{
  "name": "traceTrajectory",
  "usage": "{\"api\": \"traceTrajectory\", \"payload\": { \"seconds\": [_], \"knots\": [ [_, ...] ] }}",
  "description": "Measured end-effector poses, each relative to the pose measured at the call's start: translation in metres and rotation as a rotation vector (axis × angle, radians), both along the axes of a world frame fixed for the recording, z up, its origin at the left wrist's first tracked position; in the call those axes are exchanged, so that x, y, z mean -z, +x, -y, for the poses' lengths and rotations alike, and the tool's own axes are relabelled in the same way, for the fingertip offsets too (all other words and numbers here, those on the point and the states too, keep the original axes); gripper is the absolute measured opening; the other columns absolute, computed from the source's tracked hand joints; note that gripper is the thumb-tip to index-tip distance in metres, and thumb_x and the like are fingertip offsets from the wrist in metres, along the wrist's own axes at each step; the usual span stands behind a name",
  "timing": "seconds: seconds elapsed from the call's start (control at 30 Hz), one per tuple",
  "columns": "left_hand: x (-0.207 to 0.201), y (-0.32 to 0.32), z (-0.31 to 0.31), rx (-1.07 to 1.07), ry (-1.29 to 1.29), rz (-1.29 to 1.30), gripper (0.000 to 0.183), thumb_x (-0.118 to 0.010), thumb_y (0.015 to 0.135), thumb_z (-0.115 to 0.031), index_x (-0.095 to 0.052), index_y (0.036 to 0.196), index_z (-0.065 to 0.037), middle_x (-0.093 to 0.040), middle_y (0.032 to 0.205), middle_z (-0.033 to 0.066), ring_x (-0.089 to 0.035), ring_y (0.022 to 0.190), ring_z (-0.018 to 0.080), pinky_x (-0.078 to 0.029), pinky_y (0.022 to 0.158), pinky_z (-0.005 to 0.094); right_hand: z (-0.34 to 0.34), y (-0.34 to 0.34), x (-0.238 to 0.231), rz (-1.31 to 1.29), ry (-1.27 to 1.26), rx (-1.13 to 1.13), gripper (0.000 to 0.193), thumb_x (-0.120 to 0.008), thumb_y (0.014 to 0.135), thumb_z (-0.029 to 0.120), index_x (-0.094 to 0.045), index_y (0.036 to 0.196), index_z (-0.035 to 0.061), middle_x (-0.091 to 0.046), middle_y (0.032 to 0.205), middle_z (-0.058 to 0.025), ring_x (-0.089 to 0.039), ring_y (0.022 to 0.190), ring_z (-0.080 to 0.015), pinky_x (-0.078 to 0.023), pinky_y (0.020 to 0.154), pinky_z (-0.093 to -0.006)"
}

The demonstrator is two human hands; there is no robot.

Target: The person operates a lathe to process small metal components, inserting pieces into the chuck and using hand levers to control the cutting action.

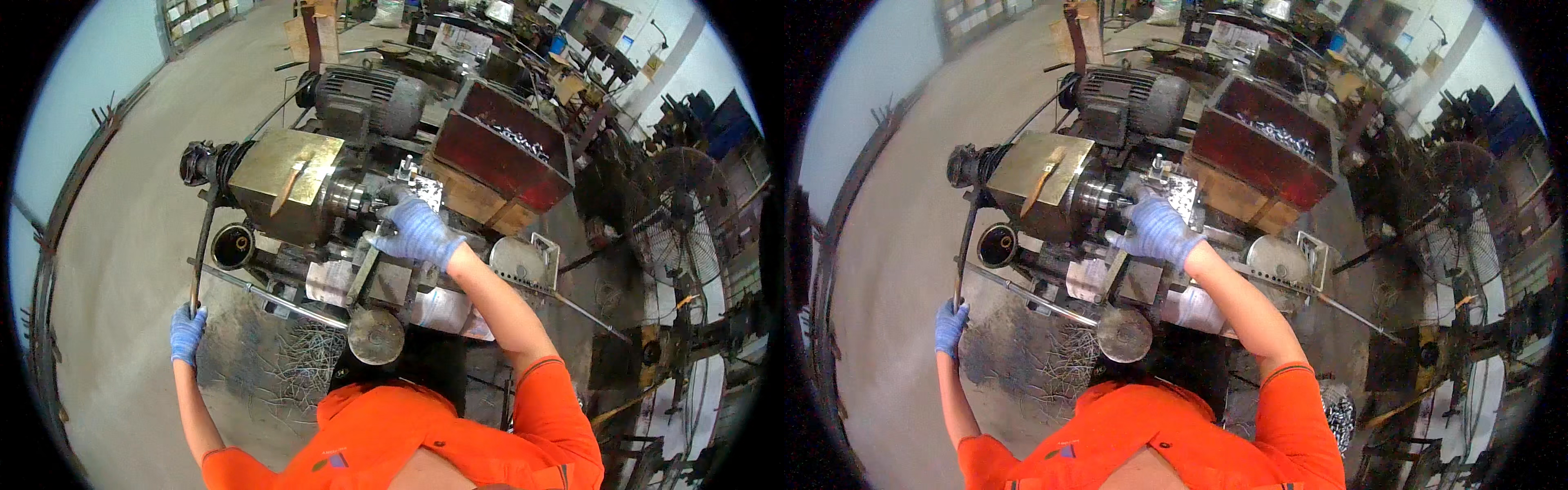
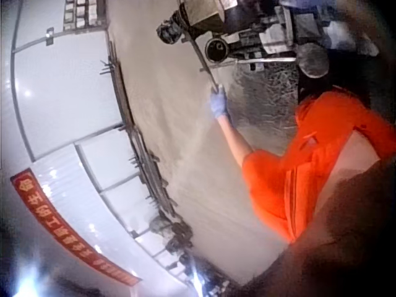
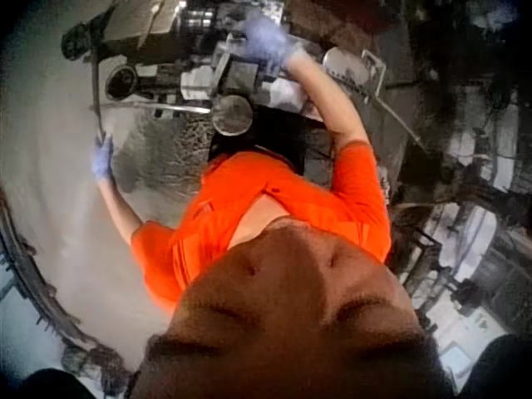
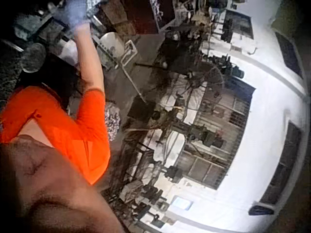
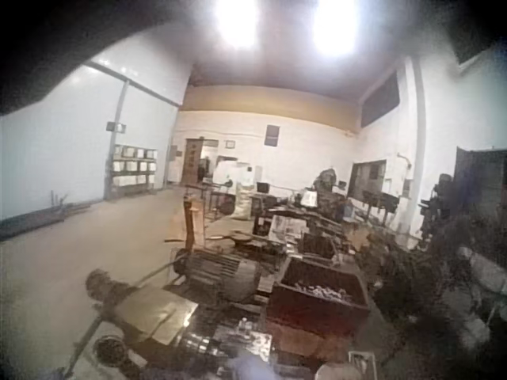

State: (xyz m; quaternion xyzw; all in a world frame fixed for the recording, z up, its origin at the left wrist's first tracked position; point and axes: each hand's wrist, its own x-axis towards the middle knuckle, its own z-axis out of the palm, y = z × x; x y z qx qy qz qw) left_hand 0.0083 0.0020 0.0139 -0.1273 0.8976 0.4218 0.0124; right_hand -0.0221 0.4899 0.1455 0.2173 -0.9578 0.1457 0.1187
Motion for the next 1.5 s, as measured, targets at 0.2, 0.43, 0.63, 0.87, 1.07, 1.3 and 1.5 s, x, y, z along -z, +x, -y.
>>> {"api": "traceTrajectory", "payload": {
  "seconds": [0.2,0.43,0.63,0.87,1.07,1.3,1.5],
  "knots": [
    [0.003,0.003,0.003,0.013,0.011,-0.008,0.031,-0.062,0.081,-0.02,-0.059,0.104,0.0,-0.054,0.06,0.0025,-0.05,0.051,0.0101,-0.042,0.049,0.0268,0.021,-0.048,0.016,0.297,0.342,0.041,0.059,-0.058,0.072,0.053,-0.066,0.088,-0.0029,-0.054,0.098,-0.0302,-0.054,0.094,-0.0391,-0.043,0.084,-0.0416],
    [0.003,0.007,0.003,-0.011,0.024,-0.019,0.03,-0.062,0.081,-0.021,-0.059,0.102,0.0,-0.054,0.059,0.0024,-0.049,0.049,0.0097,-0.041,0.048,0.0265,0.028,-0.066,0.028,0.488,0.075,0.096,0.052,-0.061,0.071,0.051,-0.065,0.089,0.0021,-0.062,0.078,-0.0217,-0.06,0.074,-0.0373,-0.048,0.072,-0.0411],
    [0.0,-0.005,-0.002,0.035,-0.048,-0.012,0.032,-0.062,0.08,-0.024,-0.059,0.102,0.0,-0.055,0.061,0.0064,-0.051,0.052,0.0135,-0.042,0.051,0.0294,0.02,-0.094,0.058,0.282,-0.271,0.18,0.052,-0.063,0.07,0.05,-0.065,0.086,0.0004,-0.063,0.078,-0.0225,-0.061,0.077,-0.0379,-0.048,0.072,-0.0414],
    [-0.022,0.032,0.002,0.043,-0.49,0.065,0.042,-0.061,0.078,-0.038,-0.059,0.102,-0.005,-0.062,0.086,0.0207,-0.059,0.085,0.0363,-0.046,0.071,0.0423,0.037,-0.097,0.019,0.47,-0.232,0.346,0.055,-0.063,0.069,0.055,-0.068,0.078,0.0014,-0.065,0.075,-0.0184,-0.063,0.075,-0.0325,-0.048,0.073,-0.0383],
    [-0.014,0.095,0.015,-0.111,-0.606,0.171,0.035,-0.06,0.077,-0.039,-0.063,0.091,-0.006,-0.063,0.08,0.0183,-0.06,0.079,0.0362,-0.046,0.07,0.0448,0.045,-0.096,0.019,0.444,-0.266,0.354,0.056,-0.064,0.069,0.055,-0.069,0.085,0.0012,-0.066,0.085,-0.0183,-0.064,0.081,-0.0295,-0.047,0.076,-0.0362],
    [0.002,0.056,0.079,0.005,-1.113,-0.077,0.021,-0.059,0.074,-0.023,-0.06,0.087,-0.007,-0.061,0.073,0.0137,-0.059,0.067,0.0314,-0.045,0.06,0.0418,0.044,-0.103,0.038,0.495,-0.27,0.388,0.061,-0.061,0.072,0.055,-0.066,0.091,-0.0022,-0.065,0.092,-0.0197,-0.062,0.087,-0.0312,-0.046,0.08,-0.0346],
    [0.011,-0.018,0.196,0.097,-1.414,-0.254,0.028,-0.055,0.075,-0.015,-0.057,0.101,-0.005,-0.059,0.071,0.0116,-0.057,0.063,0.0286,-0.044,0.059,0.0399,0.037,-0.103,0.054,0.411,-0.464,0.447,0.054,-0.07,0.07,0.047,-0.065,0.085,-0.004,-0.067,0.081,-0.0157,-0.063,0.079,-0.0223,-0.047,0.075,-0.032]
  ]
}}
